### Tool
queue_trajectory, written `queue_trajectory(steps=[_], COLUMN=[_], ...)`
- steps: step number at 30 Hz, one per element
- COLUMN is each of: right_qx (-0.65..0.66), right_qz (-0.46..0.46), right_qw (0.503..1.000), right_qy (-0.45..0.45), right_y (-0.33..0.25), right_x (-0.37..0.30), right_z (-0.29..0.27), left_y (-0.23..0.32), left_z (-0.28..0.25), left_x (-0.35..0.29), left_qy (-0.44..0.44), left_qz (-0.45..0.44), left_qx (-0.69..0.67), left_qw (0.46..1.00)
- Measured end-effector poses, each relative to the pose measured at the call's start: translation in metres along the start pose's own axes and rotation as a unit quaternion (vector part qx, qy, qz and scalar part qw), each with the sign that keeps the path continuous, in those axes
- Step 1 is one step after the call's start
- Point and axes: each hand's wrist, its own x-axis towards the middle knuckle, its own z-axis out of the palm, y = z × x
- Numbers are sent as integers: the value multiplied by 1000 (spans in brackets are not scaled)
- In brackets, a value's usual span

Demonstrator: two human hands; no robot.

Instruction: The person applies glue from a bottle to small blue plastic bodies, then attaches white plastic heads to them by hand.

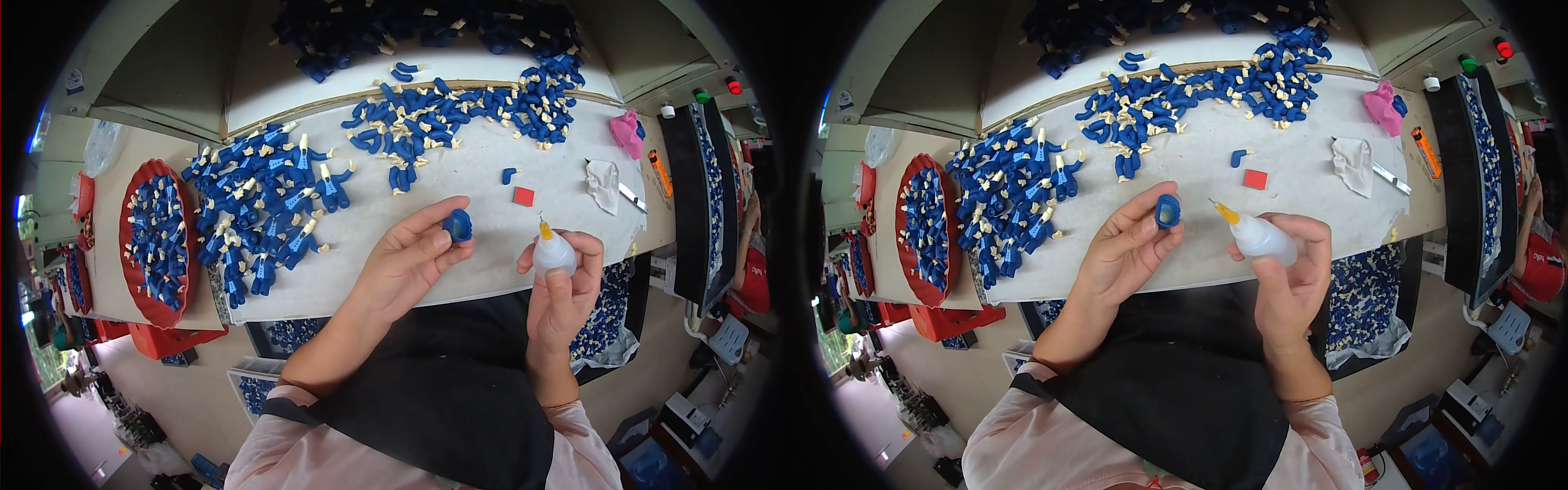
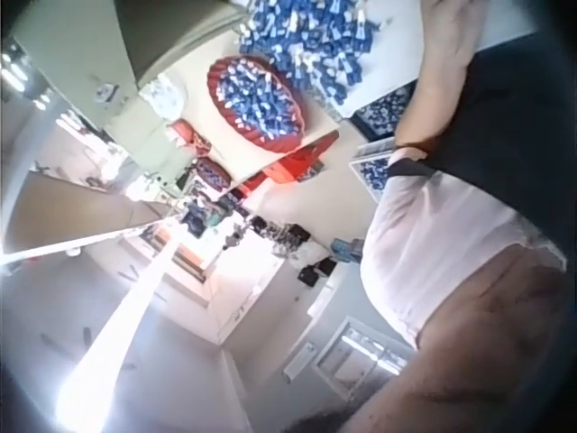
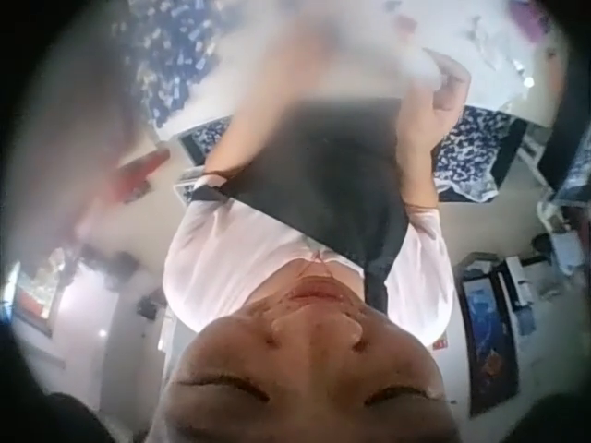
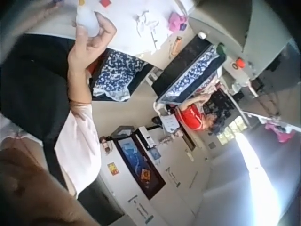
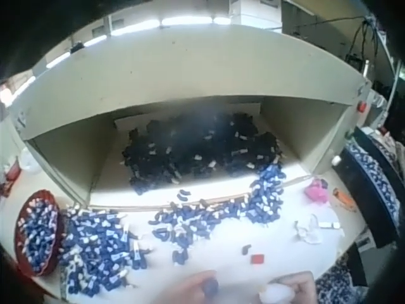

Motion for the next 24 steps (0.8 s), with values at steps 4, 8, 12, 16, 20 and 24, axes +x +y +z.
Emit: queue_trajectory(steps=[4, 8, 12, 16, 20, 24], right_qx=[16, 47, -61, -202, -259, -275], right_qz=[-14, -28, -175, -263, -297, -299], right_qw=[1000, 998, 983, 936, 911, 902], right_qy=[-16, 28, -11, -114, -121, -145], right_y=[-5, -11, -9, -16, -15, -17], right_x=[1, 2, 0, -1, -6, -5], right_z=[-7, -3, -7, -9, -5, -3], left_y=[-4, -6, -9, -9, -9, -8], left_z=[-3, -7, -3, 2, 3, 1], left_x=[-1, 0, 1, -1, -2, -2], left_qy=[0, -32, -44, -47, -50, -86], left_qz=[5, -10, -15, -19, -12, -24], left_qx=[-6, -27, -11, 1, 7, -5], left_qw=[1000, 999, 999, 999, 999, 996])
